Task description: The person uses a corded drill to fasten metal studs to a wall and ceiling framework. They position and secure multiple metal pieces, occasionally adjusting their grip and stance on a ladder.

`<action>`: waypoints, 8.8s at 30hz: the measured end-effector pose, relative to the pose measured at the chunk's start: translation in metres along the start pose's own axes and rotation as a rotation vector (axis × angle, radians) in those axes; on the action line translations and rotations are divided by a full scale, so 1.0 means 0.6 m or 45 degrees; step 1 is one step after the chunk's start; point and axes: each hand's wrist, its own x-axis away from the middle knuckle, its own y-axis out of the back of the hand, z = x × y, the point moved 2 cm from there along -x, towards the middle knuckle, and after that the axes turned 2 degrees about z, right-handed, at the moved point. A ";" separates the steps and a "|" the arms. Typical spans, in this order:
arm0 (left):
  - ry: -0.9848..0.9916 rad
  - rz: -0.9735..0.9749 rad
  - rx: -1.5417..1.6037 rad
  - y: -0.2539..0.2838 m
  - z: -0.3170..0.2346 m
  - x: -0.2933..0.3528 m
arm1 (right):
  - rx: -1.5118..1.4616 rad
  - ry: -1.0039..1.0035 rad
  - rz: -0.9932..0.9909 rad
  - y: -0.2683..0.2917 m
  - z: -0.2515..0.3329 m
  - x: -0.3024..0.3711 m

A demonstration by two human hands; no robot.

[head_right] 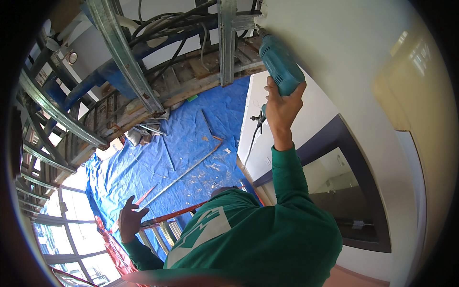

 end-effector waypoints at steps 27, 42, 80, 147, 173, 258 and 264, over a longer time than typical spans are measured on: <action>0.068 -0.102 0.062 -0.014 0.006 0.011 | -0.180 -0.069 -0.009 -0.006 -0.002 -0.010; -0.011 -0.123 0.114 -0.011 0.004 0.009 | -0.014 -0.020 -0.041 -0.009 0.015 0.002; 0.061 -0.174 0.041 -0.013 -0.010 0.025 | -0.042 -0.063 -0.065 -0.039 -0.013 0.020; -0.004 -0.039 0.148 -0.006 0.005 0.000 | 0.855 0.468 0.123 -0.027 0.037 -0.001; -0.063 -0.186 0.112 -0.025 0.025 0.002 | 0.505 0.283 0.063 -0.010 0.018 0.000; -0.142 -0.142 0.064 -0.010 0.000 0.008 | 0.383 0.945 -0.074 -0.102 0.280 -0.214; -0.147 -0.135 0.081 -0.008 -0.001 0.012 | 0.240 0.917 -0.081 -0.098 0.268 -0.218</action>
